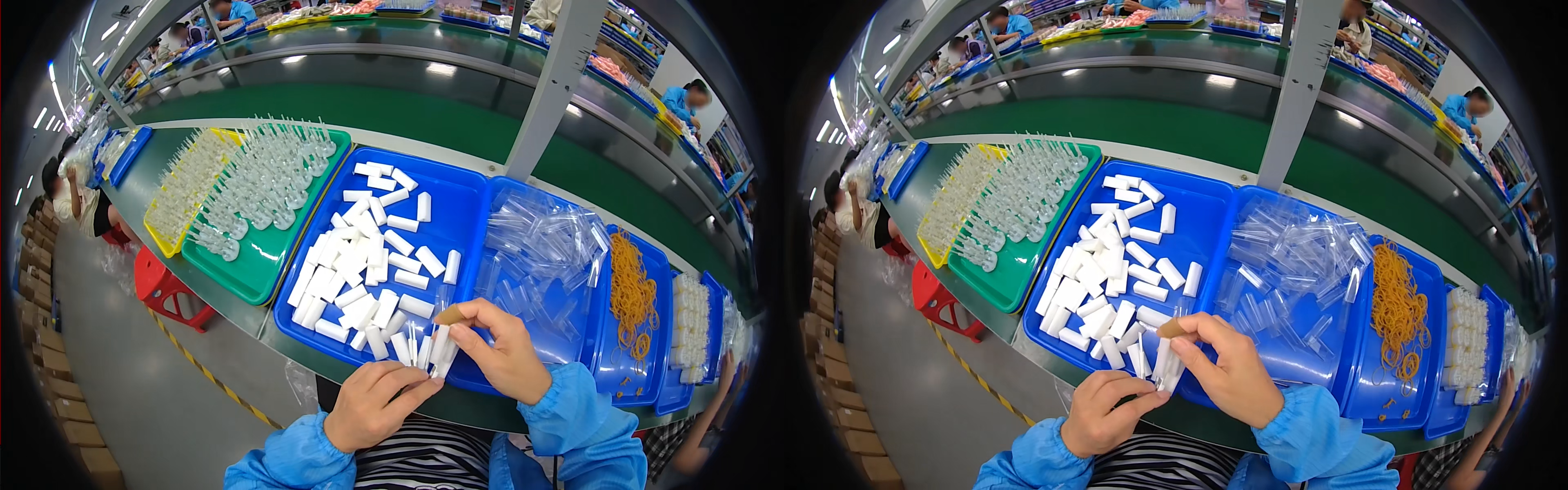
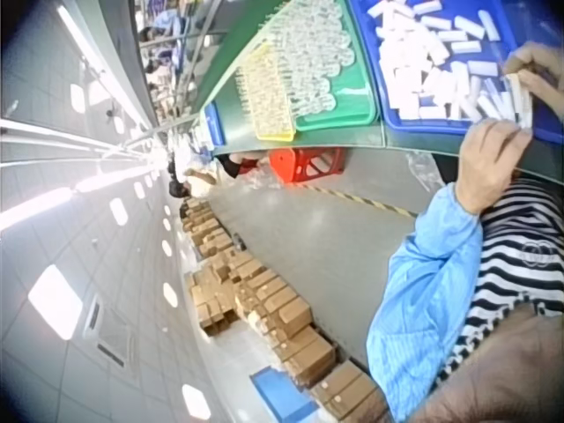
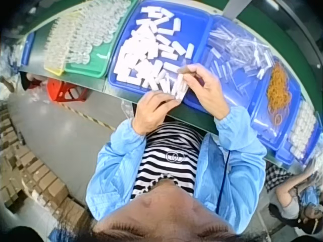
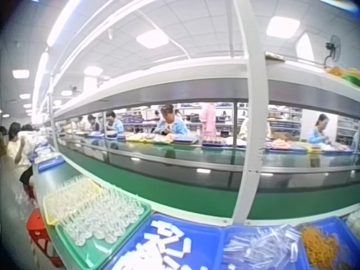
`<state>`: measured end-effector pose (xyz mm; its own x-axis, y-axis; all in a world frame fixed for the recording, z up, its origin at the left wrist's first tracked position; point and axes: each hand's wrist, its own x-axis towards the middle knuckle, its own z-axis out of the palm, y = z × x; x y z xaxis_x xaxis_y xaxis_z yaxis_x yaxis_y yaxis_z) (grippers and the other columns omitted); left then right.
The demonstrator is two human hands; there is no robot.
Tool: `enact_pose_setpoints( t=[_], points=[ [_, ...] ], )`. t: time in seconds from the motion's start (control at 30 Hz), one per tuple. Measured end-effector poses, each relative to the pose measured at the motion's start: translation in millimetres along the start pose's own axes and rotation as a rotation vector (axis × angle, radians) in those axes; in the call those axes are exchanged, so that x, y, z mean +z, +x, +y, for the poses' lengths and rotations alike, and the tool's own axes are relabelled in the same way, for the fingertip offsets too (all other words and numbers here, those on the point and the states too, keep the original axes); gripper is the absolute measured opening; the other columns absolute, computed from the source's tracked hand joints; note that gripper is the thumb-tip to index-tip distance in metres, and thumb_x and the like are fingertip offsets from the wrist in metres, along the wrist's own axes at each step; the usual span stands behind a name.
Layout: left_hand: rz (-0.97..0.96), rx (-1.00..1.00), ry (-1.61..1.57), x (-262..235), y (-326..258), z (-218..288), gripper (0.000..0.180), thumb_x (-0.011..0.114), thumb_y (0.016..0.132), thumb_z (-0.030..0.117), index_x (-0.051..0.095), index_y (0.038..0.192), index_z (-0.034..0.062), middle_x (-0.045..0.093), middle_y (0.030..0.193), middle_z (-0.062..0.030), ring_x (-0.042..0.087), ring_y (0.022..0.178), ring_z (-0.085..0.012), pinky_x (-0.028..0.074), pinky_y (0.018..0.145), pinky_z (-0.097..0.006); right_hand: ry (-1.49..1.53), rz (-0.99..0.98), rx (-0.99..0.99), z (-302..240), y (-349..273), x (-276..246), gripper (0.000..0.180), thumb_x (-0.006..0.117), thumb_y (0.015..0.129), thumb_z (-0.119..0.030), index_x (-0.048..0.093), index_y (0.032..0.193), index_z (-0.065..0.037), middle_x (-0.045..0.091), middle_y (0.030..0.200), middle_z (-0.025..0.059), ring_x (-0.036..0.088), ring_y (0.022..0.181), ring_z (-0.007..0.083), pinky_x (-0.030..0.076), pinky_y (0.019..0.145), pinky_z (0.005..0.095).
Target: The person assembles small white cylindrical components by inserting clear plastic tubes into them and securing the bundle with a rubber band. They repeat this process multiple times, placing the finished bundles into a blue tray.
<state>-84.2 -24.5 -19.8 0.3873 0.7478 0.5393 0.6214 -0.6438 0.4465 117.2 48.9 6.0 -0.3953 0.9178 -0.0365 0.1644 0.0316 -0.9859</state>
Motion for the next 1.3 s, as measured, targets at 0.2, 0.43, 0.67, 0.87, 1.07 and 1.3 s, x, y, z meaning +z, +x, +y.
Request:
enact_pose_setpoints(
  t=[0.2, 0.43, 0.67, 0.87, 1.07, 1.3],
  points=[
    [0.092, -0.018, -0.061, 7, -7, -7, 0.041, 0.075, 0.07, 0.001, 0.072, 0.11, 0.0107, 0.064, 0.105, -0.0056, 0.064, 0.087, -0.0235, 0.054, 0.073, -0.034, -0.444, 0.052, -0.315, -8, -8, 4, 0.023, 0.065, 0.09, -0.005, 0.069, 0.112, -0.007, 0.067, 0.105, 0.0089, 0.061, 0.104, 0.0241, 0.043, 0.091, 0.0391],
    [0.303, -0.002, -0.181, 15, -18, -14, 0.047, 0.083, 0.069, -0.004, 0.061, 0.109, 0.0068, 0.064, 0.107, -0.0103, 0.067, 0.086, -0.0266, 0.056, 0.07, -0.034, -0.446, 0.019, -0.526, 0, -14, 19, 0.024, 0.069, 0.085, -0.002, 0.071, 0.107, -0.008, 0.066, 0.11, 0.0089, 0.059, 0.104, 0.0262, 0.043, 0.091, 0.0396],
    [0.35, -0.127, -0.217, 6, -15, -18, 0.042, 0.084, 0.066, -0.003, 0.065, 0.102, 0.0067, 0.068, 0.093, -0.011, 0.067, 0.078, -0.0269, 0.054, 0.066, -0.035, -0.416, 0.028, -0.475, -11, 14, 26, 0.02, 0.062, 0.091, -0.004, 0.068, 0.11, -0.005, 0.067, 0.103, 0.0107, 0.06, 0.099, 0.0298, 0.044, 0.089, 0.0381],
    [0.326, -0.106, -0.063, 3, -13, -21, 0.037, 0.081, 0.066, -0.006, 0.064, 0.097, 0.0058, 0.065, 0.086, -0.0111, 0.064, 0.073, -0.0269, 0.052, 0.064, -0.034, -1.081, -0.049, -0.605, 22, 80, 20, 0.019, 0.066, 0.08, -0.01, 0.066, 0.099, -0.009, 0.065, 0.092, 0.0069, 0.06, 0.091, 0.0248, 0.045, 0.075, 0.0388],
    [0.356, -0.169, -0.037, 3, -12, -16, 0.037, 0.079, 0.066, -0.006, 0.066, 0.098, 0.0066, 0.065, 0.089, -0.0112, 0.065, 0.073, -0.0268, 0.052, 0.064, -0.034, -1.076, -0.039, -0.503, 22, 93, 25, 0.017, 0.065, 0.08, -0.01, 0.063, 0.096, -0.007, 0.065, 0.093, 0.0098, 0.063, 0.093, 0.0253, 0.049, 0.078, 0.0399],
    [0.302, -0.16, -0.001, -3, -10, -16, 0.031, 0.079, 0.072, 0.001, 0.07, 0.101, 0.0075, 0.067, 0.093, -0.0086, 0.068, 0.077, -0.0262, 0.056, 0.065, -0.035, -0.33, -0.097, -0.131, -49, 32, 26, 0.027, 0.071, 0.088, -0.016, 0.062, 0.112, -0.006, 0.062, 0.085, 0.0123, 0.066, 0.072, 0.0198, 0.053, 0.063, 0.0351]
  ],
)
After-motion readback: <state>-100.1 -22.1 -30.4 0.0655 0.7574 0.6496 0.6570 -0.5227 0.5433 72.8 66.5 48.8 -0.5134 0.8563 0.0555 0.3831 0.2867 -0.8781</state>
